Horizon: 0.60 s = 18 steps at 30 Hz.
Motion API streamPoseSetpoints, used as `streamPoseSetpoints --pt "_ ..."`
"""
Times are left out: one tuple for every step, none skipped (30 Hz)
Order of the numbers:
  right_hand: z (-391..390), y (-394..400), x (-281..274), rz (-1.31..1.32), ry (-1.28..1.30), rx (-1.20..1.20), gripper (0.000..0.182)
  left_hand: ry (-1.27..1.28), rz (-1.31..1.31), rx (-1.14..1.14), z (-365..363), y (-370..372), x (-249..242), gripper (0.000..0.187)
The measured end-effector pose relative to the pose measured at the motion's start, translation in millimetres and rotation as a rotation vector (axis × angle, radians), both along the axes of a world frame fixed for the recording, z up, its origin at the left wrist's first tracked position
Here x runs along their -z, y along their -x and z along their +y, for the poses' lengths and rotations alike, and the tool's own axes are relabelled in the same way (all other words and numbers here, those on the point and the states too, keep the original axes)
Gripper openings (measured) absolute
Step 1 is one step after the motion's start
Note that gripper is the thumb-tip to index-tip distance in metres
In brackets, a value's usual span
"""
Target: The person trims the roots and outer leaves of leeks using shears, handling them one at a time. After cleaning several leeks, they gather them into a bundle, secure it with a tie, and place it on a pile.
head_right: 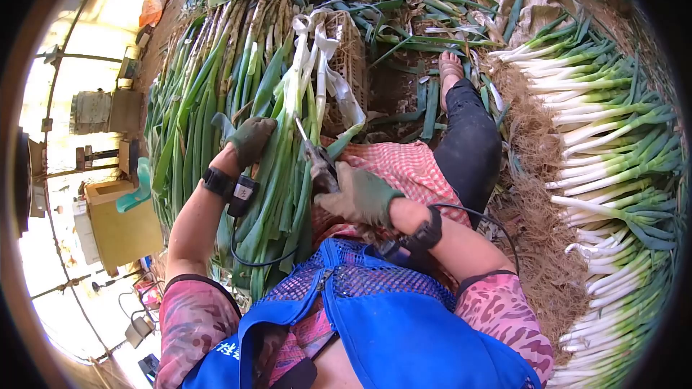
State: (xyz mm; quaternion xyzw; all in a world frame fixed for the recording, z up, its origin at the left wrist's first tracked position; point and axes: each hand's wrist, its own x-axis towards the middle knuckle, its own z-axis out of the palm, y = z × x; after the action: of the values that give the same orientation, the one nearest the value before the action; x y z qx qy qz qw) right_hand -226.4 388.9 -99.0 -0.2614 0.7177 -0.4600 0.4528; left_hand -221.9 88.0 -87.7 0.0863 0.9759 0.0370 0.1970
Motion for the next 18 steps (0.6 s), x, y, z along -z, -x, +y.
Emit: streamPoseSetpoints --pt "-7.8 7.1 -0.4 -0.001 0.002 0.014 0.051 0.051 0.024 0.066 -1.3 0.3 3.9 0.013" --pt "-13.9 15.5 -3.9 0.052 0.07 0.058 0.052 0.104 0.049 0.132 -3.5 0.6 10.6 0.016" --pt "-26.4 26.4 1.4 0.059 0.006 0.07 0.051 0.157 0.072 0.199 -5.4 1.2 13.6 0.02" --pt "-41.1 40.1 13.8 0.067 -0.058 0.083 0.051 -0.086 -0.028 -0.161 -1.3 1.6 11.5 0.027" --pt "-57.1 57.5 33.9 0.098 0.017 0.077 0.046 -0.328 -0.127 -0.522 8.9 1.0 8.0 0.034" --pt "-70.8 74.5 49.6 0.174 0.064 0.101 0.046 -0.571 -0.224 -0.882 19.4 1.1 3.2 0.041" --pt "-86.8 91.6 55.4 0.12 -0.021 0.124 0.044 -0.562 -0.223 -0.9 29.3 1.9 -4.9 0.046" --pt "-90.4 107.8 45.6 0.144 -0.012 0.015 0.046 -0.552 -0.221 -0.92 39.3 3.1 -15.2 0.05" --pt "-90.4 112.5 37.1 0.09 -0.016 -0.016 0.05 -0.542 -0.22 -0.939 44.9 4.4 -23.5 0.054" --pt "-90.3 116.9 26.8 0.037 -0.023 -0.046 0.054 -0.509 -0.237 -0.935 45.3 5.7 -28.1 0.056" --pt "-86.9 111.9 22.8 -0.095 -0.045 0.0 0.055 -0.492 -0.236 -0.927 42.8 5.5 -27.6 0.056" --pt "-83.3 109.9 21.7 -0.227 -0.07 0.046 0.055 -0.478 -0.235 -0.919 39.8 4.9 -24.7 0.056" --pt "-79.5 101.2 40.1 0.026 0.008 -0.039 0.056 -0.466 -0.234 -0.911 36.7 4.2 -19.9 0.056" --pt "-75.8 92.6 58.5 0.3 0.071 -0.091 0.057 -0.517 -0.188 -0.926 30.5 1.5 -8.8 0.055" --pt "-60.2 72.6 47.7 0.339 0.116 -0.012 0.058 -0.569 -0.141 -0.941 22.4 -2.0 6.7 0.054" --pt "-46.1 56.4 30.6 0.27 0.124 0.024 0.058 -0.62 -0.094 -0.956 18.2 -3.8 15.2 0.053" --pt "-32.2 40.8 10.4 0.198 0.133 0.06 0.058 -0.604 -0.108 -0.95 19.9 -2.9 10.7 0.053" --pt "-24.7 34.3 -2.3 0.127 0.141 0.095 0.058 -0.587 -0.122 -0.944 23.7 -1.0 1.6 0.053"
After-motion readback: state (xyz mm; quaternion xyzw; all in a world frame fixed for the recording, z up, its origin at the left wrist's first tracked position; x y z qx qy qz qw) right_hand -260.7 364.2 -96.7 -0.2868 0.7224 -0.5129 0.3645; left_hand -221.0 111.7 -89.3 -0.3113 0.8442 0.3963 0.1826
